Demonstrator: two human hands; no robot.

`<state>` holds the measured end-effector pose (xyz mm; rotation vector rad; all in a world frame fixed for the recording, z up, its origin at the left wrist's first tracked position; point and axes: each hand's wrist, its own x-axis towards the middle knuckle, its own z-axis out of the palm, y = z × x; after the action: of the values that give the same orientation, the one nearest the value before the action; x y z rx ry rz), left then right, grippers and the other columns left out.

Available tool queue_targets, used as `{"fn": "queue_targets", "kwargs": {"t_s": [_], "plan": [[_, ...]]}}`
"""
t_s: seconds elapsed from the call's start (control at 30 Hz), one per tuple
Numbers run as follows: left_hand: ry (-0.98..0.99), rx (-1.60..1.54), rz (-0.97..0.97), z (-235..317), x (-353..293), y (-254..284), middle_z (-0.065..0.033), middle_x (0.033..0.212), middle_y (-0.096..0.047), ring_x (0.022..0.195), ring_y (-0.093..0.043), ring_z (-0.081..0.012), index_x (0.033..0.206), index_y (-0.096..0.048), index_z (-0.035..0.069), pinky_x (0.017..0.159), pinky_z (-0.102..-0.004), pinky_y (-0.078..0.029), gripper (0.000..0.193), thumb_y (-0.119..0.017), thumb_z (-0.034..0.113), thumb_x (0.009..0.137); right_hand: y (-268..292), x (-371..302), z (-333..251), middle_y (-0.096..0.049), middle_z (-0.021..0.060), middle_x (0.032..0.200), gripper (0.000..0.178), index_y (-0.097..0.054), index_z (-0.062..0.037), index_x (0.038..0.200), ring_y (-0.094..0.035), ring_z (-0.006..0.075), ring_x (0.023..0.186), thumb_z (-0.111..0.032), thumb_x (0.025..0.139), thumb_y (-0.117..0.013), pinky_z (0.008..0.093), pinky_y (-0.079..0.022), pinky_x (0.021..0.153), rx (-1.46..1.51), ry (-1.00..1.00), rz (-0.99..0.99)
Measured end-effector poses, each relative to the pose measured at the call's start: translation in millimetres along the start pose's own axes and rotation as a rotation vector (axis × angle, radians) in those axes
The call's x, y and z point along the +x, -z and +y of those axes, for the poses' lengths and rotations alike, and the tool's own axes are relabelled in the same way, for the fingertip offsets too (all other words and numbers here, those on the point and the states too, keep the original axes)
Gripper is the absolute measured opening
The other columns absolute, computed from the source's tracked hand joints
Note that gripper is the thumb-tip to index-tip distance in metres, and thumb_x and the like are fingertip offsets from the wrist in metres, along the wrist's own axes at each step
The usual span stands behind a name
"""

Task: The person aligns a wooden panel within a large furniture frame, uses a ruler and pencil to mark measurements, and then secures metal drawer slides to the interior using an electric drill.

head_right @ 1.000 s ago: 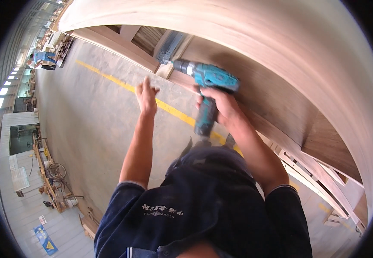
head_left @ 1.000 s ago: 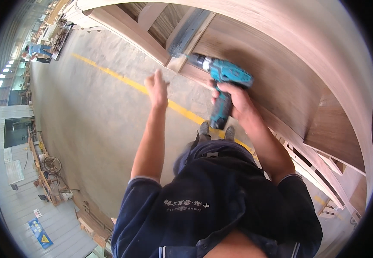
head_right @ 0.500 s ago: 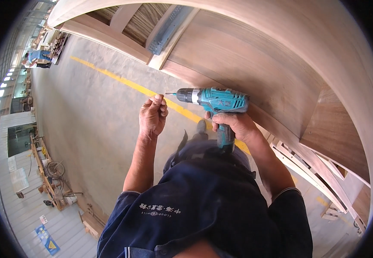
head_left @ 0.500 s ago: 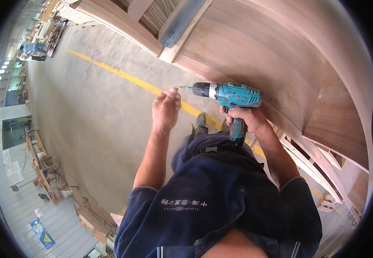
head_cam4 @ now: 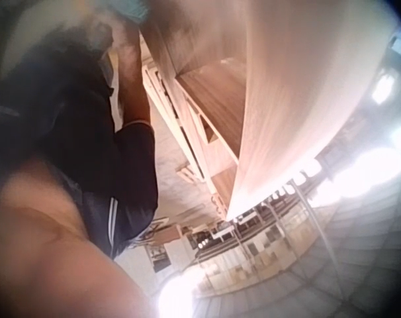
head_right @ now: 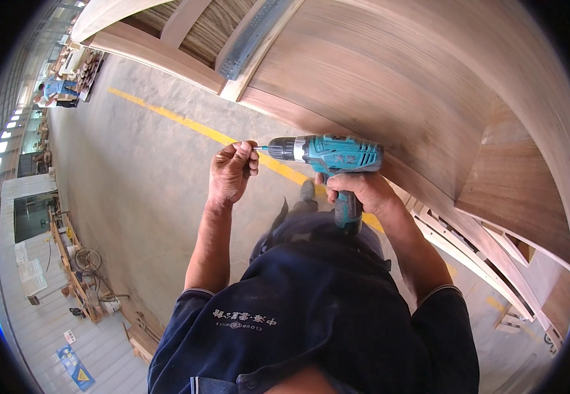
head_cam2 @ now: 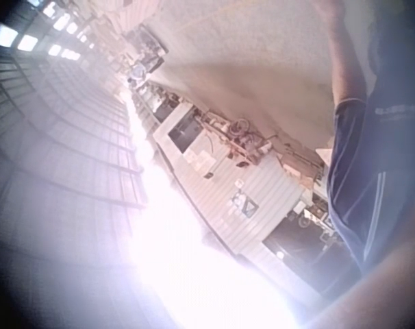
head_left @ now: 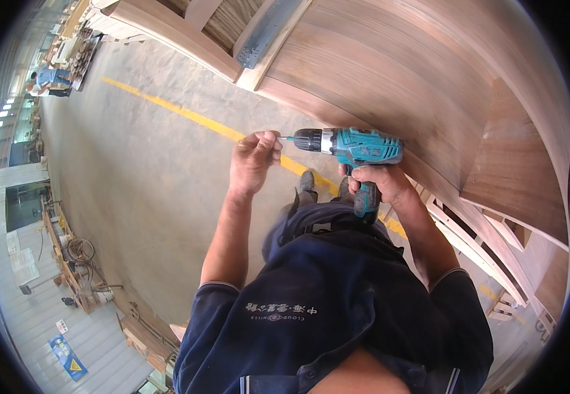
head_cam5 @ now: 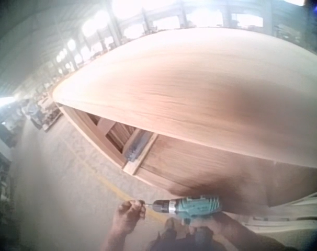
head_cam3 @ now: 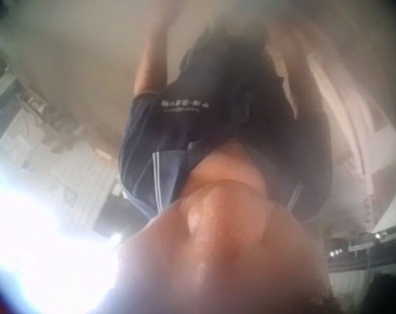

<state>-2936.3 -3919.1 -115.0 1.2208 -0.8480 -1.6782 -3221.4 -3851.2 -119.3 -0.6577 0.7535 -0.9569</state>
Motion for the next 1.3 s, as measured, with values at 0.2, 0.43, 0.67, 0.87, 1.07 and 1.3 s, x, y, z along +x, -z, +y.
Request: {"fn": "queue_targets", "kwargs": {"t_s": [0.2, 0.43, 0.67, 0.87, 1.07, 1.3], "plan": [[-0.072, 0.433, -0.187, 32.0, 9.5, 0.6, -0.0034, 0.074, -0.066, 0.061, -0.060, -0.0103, 0.098, -0.070, -0.002, 0.056, -0.0249, -0.051, 0.027, -0.069, 0.025, 0.097, -3.6, -6.1, -9.5, -0.066, 0.0148, 0.095, 0.050, -0.058, -0.0018, 0.124, -0.063, 0.0154, 0.068, -0.012, 0.078, -0.071, 0.0361, -0.058, 0.066, 0.095, -0.026, 0.041], [-0.089, -0.092, -0.162, 12.6, 23.8, -26.2, -0.0038, 0.075, -0.067, 0.060, -0.057, -0.0114, 0.099, -0.070, 0.000, 0.054, -0.0251, -0.046, 0.019, -0.068, 0.019, 0.098, -2.1, -10.6, -11.0, -0.067, 0.0139, 0.098, 0.048, -0.058, -0.0012, 0.126, -0.065, 0.0155, 0.069, -0.011, 0.080, -0.070, 0.0356, -0.058, 0.069, 0.207, 0.029, 0.050], [-0.040, -0.431, -0.123, -3.6, 54.5, -60.8, 0.0009, 0.075, -0.062, 0.064, -0.052, -0.0099, 0.100, -0.068, 0.005, 0.058, -0.0234, -0.042, 0.017, -0.067, 0.022, 0.099, 3.5, -1.5, 12.4, -0.063, 0.0127, 0.110, 0.043, -0.055, -0.0018, 0.125, -0.062, 0.0151, 0.075, -0.013, 0.085, -0.067, 0.0382, -0.054, 0.072, 0.282, 0.066, 0.113], [-0.117, -0.369, -0.227, 5.7, 97.3, -74.7, 0.0036, 0.075, -0.055, 0.067, -0.049, -0.0069, 0.111, -0.064, 0.005, 0.061, -0.0232, -0.041, 0.023, -0.062, 0.027, 0.102, 7.9, 22.1, 13.1, -0.070, 0.0096, 0.098, 0.027, -0.066, -0.0003, 0.111, -0.064, 0.0156, 0.073, -0.011, 0.087, -0.068, 0.0357, -0.058, 0.069, 0.395, 0.052, 0.176], [-0.069, -0.465, -0.407, -5.3, 117.8, -88.1, 0.0016, 0.078, -0.061, 0.069, -0.054, -0.0085, 0.114, -0.065, 0.004, 0.064, -0.0241, -0.043, 0.026, -0.065, 0.025, 0.100, 5.6, 19.9, 11.6, -0.068, 0.0141, 0.108, 0.028, -0.062, 0.0000, 0.117, -0.062, 0.0167, 0.073, -0.006, 0.090, -0.063, 0.0372, -0.057, 0.069, 0.511, 0.179, 0.220], [-0.018, -0.457, -0.450, 3.6, 128.3, -96.4, 0.0027, 0.079, -0.060, 0.070, -0.053, -0.0082, 0.117, -0.064, 0.005, 0.067, -0.0245, -0.044, 0.027, -0.066, 0.025, 0.099, 0.1, 28.6, 10.8, -0.069, 0.0135, 0.108, 0.028, -0.062, -0.0012, 0.118, -0.063, 0.0166, 0.073, -0.006, 0.090, -0.063, 0.0380, -0.057, 0.070, 0.584, 0.199, 0.257]]}}
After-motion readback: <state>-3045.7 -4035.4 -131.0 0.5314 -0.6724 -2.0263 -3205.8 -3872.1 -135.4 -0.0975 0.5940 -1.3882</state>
